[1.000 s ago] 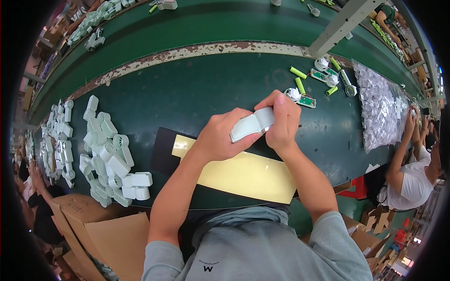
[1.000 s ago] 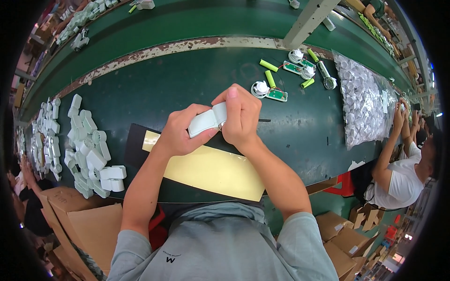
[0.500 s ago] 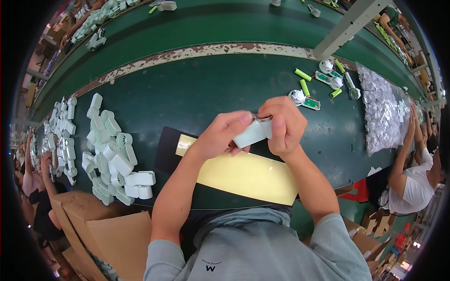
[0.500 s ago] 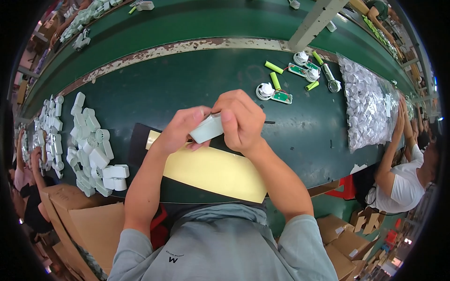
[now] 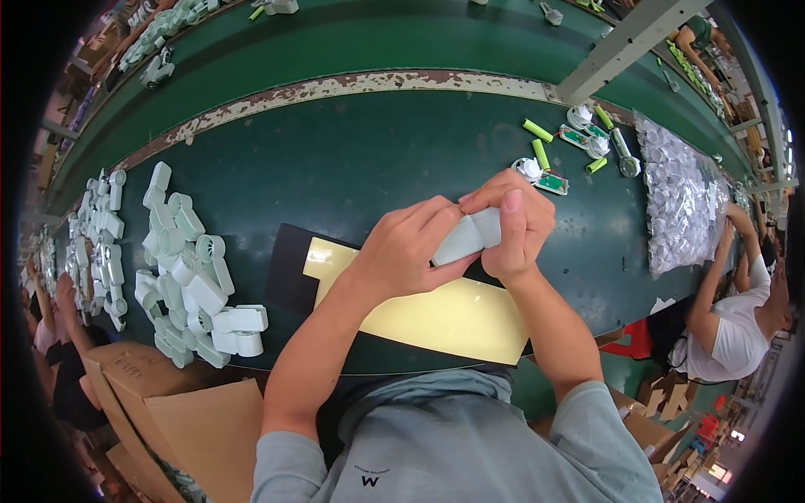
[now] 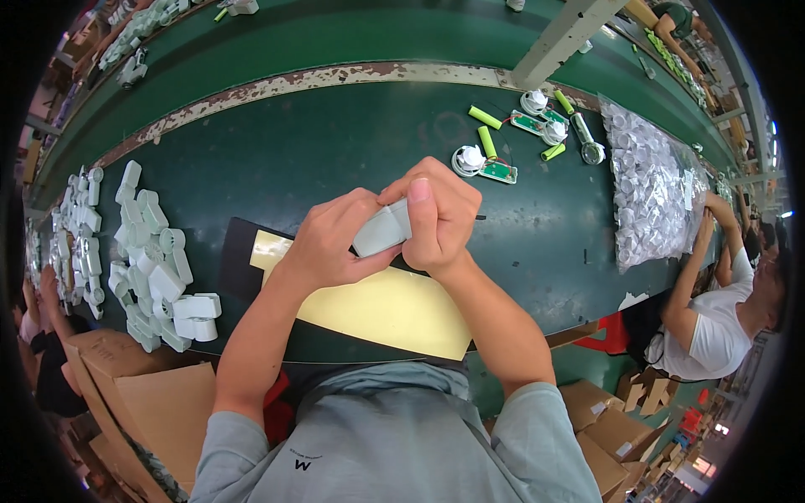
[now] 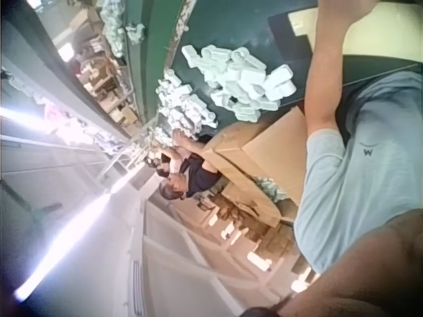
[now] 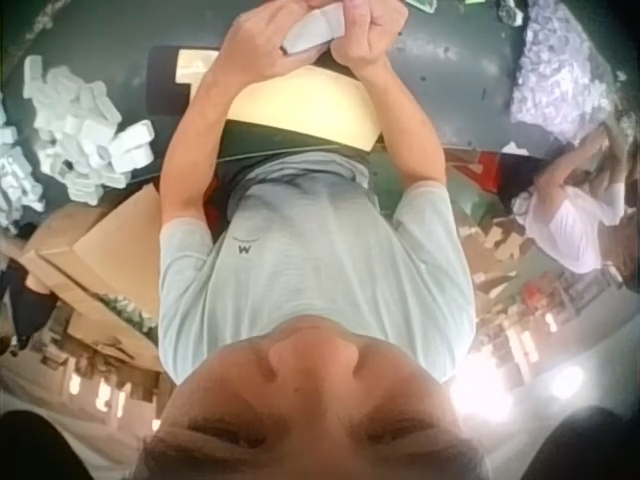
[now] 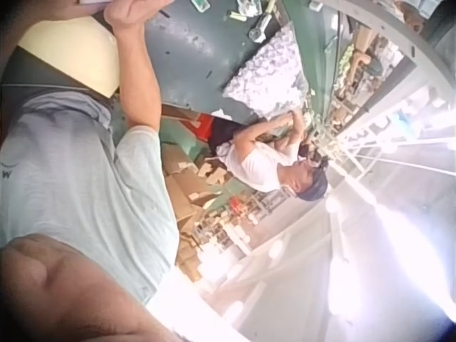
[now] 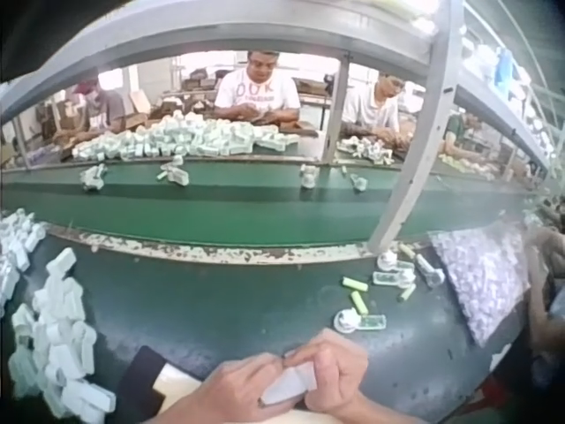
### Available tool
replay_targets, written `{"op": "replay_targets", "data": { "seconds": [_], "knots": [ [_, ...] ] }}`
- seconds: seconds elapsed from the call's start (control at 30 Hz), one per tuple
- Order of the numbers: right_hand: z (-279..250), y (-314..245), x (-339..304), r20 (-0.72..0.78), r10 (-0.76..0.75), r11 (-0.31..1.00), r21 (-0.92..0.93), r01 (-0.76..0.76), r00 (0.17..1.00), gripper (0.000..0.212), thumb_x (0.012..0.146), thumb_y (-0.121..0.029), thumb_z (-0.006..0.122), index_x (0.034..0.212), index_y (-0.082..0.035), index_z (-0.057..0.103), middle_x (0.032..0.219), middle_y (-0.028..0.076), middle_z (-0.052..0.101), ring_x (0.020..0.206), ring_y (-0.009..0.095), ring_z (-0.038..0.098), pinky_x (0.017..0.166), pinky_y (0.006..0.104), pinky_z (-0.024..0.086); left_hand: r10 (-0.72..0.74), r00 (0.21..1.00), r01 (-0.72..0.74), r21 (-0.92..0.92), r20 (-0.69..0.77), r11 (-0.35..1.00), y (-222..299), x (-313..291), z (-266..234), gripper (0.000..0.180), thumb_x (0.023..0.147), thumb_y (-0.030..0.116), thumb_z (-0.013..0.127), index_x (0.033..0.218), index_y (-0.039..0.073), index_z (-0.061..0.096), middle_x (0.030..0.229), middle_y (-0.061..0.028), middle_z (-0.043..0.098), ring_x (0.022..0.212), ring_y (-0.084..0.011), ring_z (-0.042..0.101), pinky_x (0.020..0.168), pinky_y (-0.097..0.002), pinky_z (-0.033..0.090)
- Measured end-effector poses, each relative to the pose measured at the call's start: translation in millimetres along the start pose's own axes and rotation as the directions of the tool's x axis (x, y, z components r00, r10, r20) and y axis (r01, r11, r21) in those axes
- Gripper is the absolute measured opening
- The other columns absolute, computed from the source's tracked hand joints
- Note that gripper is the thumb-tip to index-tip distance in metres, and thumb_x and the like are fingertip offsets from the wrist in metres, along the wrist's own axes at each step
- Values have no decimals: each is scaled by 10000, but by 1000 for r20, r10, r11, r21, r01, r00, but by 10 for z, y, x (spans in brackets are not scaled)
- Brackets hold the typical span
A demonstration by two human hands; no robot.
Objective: The person assembles small handheld fans by hand, connecting plastic housings, fan blades, motors, and other plastic components.
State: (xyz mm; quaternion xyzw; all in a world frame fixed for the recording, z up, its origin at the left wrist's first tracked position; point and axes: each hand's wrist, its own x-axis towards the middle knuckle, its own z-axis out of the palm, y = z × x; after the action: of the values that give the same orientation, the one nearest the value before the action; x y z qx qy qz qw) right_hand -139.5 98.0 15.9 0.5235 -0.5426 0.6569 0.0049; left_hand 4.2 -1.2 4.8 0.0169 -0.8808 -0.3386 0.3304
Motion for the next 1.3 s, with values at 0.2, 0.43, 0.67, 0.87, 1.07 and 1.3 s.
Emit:
{"op": "replay_targets", "data": {
  "seconds": [0.2,0.43,0.67,0.87,1.07,1.3],
  "knots": [
    [1,-46,25,11,64,998,14,-64,998,421,1007,-139,445,731,34,712,691,133,648,578,192,593,544,300,449,18,1000,-18,47,19,999,61,36,-94,410,710,165,865,1009,11,630,938,-121,644,771,-335,670,660,-386,547],
    [36,45,-38,-57,-58,995,81,62,997,407,1046,-166,427,822,53,686,844,178,674,751,276,694,652,355,553,-370,885,427,-811,284,400,-27,-29,-24,507,997,340,666,1302,-24,489,1017,-163,699,783,-251,718,643,-375,597],
    [24,153,-21,86,-44,998,49,40,995,296,1034,-188,524,1229,20,603,1104,195,661,990,262,671,823,333,535,-331,780,568,-823,531,16,-244,-53,-161,461,1094,291,510,1377,-71,549,925,-159,693,741,-144,659,592,-261,536],
    [20,120,-47,96,204,978,13,-206,974,304,1028,-180,505,1209,32,627,1074,161,655,942,240,654,828,333,512,-399,868,480,-704,296,523,-156,-8,-225,444,1043,147,619,1468,24,577,1061,-65,682,864,-84,578,722,-207,474],
    [-7,75,-18,120,157,988,-22,-156,980,344,1051,-225,464,1148,36,665,1037,161,656,889,246,641,780,326,496,-372,888,449,-675,268,586,-153,-47,-252,455,1022,100,638,1469,34,581,1097,-39,658,892,-71,552,736,-210,461],
    [-17,66,-8,111,130,991,-35,-127,985,375,1061,-247,448,1133,40,678,1020,168,663,888,261,646,780,334,501,-372,887,449,-702,275,553,-150,-55,-232,451,1029,88,623,1475,38,576,1062,-23,643,841,-59,535,693,-207,451]
  ]
}}
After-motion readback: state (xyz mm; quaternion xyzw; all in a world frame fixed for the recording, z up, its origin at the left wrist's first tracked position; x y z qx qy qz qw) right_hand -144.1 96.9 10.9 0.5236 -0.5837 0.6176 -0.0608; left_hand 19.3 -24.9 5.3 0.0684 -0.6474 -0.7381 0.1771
